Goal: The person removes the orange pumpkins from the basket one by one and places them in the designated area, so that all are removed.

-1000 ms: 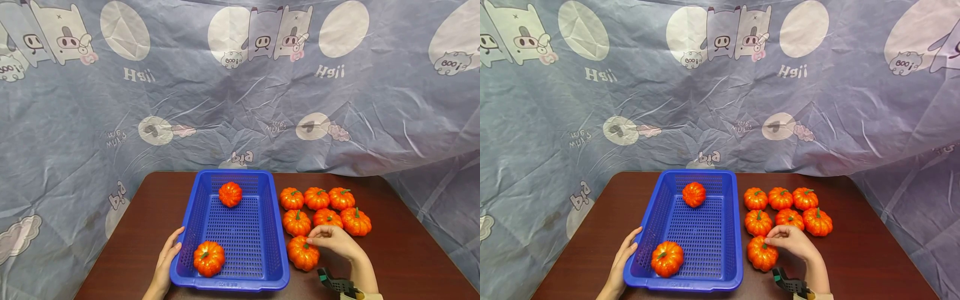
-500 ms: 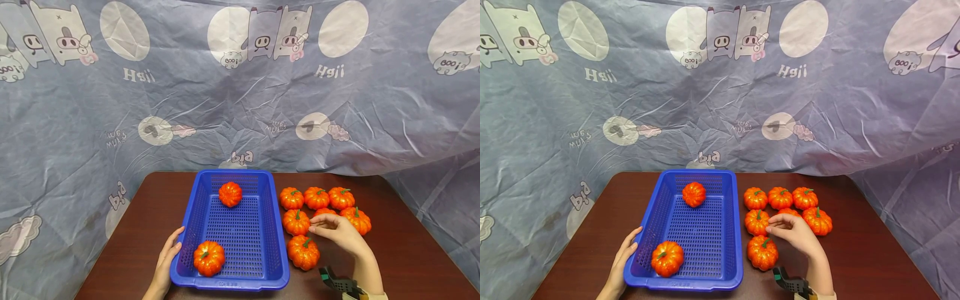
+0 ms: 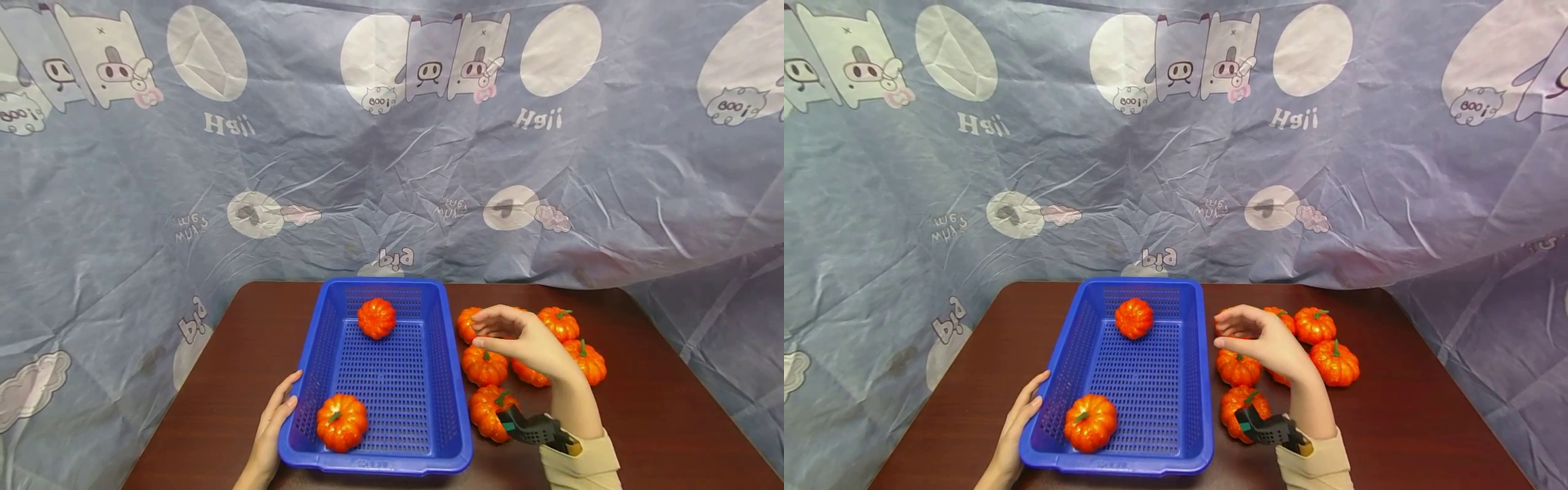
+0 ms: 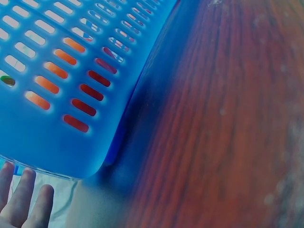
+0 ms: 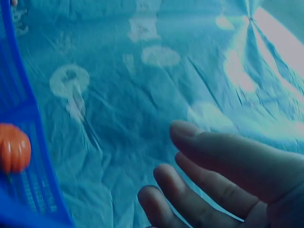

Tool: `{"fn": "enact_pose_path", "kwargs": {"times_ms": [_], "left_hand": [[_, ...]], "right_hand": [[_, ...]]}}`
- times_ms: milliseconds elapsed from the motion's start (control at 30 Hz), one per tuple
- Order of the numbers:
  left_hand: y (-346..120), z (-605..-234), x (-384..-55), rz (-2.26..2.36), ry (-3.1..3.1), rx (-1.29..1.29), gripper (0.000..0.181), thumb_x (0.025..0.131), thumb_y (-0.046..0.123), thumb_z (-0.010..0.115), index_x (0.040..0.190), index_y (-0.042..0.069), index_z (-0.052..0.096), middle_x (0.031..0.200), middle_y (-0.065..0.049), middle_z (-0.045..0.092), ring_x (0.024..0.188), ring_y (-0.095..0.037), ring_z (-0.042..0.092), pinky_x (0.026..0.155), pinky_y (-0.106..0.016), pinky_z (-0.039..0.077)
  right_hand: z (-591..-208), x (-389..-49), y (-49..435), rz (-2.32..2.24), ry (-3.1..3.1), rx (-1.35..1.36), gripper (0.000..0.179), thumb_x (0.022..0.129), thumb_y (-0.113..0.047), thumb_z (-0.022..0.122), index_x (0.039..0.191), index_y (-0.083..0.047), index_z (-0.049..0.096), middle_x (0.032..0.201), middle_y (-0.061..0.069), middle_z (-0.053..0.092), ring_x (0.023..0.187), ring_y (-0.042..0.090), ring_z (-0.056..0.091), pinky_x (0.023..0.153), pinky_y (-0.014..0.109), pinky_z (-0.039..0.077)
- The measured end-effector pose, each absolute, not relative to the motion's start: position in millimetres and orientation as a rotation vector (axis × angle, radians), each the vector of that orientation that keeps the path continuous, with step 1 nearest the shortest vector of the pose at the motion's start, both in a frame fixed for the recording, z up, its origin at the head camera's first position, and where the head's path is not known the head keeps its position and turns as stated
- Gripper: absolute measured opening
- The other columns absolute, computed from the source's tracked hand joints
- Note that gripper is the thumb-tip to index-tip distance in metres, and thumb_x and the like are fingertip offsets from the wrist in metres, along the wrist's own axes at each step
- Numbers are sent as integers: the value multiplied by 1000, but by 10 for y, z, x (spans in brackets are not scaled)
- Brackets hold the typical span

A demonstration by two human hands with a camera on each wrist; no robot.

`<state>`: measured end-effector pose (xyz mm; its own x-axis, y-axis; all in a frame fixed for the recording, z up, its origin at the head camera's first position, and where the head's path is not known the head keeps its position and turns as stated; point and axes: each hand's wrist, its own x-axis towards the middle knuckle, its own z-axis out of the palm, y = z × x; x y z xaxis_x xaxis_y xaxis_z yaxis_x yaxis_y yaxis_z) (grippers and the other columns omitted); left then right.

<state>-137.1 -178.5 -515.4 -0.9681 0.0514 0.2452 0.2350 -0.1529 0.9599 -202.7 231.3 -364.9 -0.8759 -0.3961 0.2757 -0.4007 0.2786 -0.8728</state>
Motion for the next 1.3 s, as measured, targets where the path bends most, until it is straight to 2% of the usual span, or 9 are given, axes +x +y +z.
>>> {"fn": "enact_pose_path", "kwargs": {"times_ms": [133,300,533,767,1033,1133,1300], "left_hand": [[-1784,-5156,-1369,-2283,-1958,-332,43,100,13,34,141,1,34,139,-3,39,119,-11,47,91,-26,43],[-1787,-5157,-1373,-2278,-1968,-317,43,100,14,34,141,2,34,138,-4,40,119,-12,47,91,-27,44],[-1794,-5153,-1373,-2276,-1977,-308,43,100,15,34,141,3,34,139,-3,38,120,-10,46,91,-26,43],[-1788,-5147,-1371,-2274,-1979,-304,43,100,15,35,141,3,34,139,0,39,120,-10,46,91,-26,43],[-1779,-5151,-1377,-2265,-1986,-297,43,100,15,35,141,4,35,143,-5,34,123,-8,43,93,-23,41],[-1780,-5155,-1381,-2254,-1995,-303,43,100,15,35,141,4,35,145,-7,31,125,-6,40,94,-20,39],[-1791,-5159,-1385,-2261,-1988,-302,43,100,15,35,141,4,35,140,-6,38,120,-11,46,91,-26,44]], "right_hand": [[-3551,-2097,2089,1755,-2482,923,34,80,-5,73,111,0,61,100,14,65,92,32,62,74,33,53],[-3494,-2193,1816,1721,-2480,1073,36,77,-4,75,111,-2,62,101,15,65,92,27,63,78,36,52],[-3486,-2307,1411,1741,-2530,1232,36,77,-9,77,111,-8,63,102,6,66,98,23,62,87,44,47],[-3546,-2377,1066,1874,-2483,1398,42,76,-4,76,114,1,60,107,10,66,104,36,59,89,46,47],[-3739,-2448,795,1933,-2467,1527,41,78,-2,73,117,0,59,114,11,63,110,37,55,92,52,43],[-3824,-2461,724,1913,-2506,1534,42,79,-3,73,118,0,59,116,10,62,112,31,56,93,50,43],[-3932,-2456,611,1788,-2634,1554,46,79,-10,75,121,-7,59,120,0,60,111,14,56,93,34,44]]}}
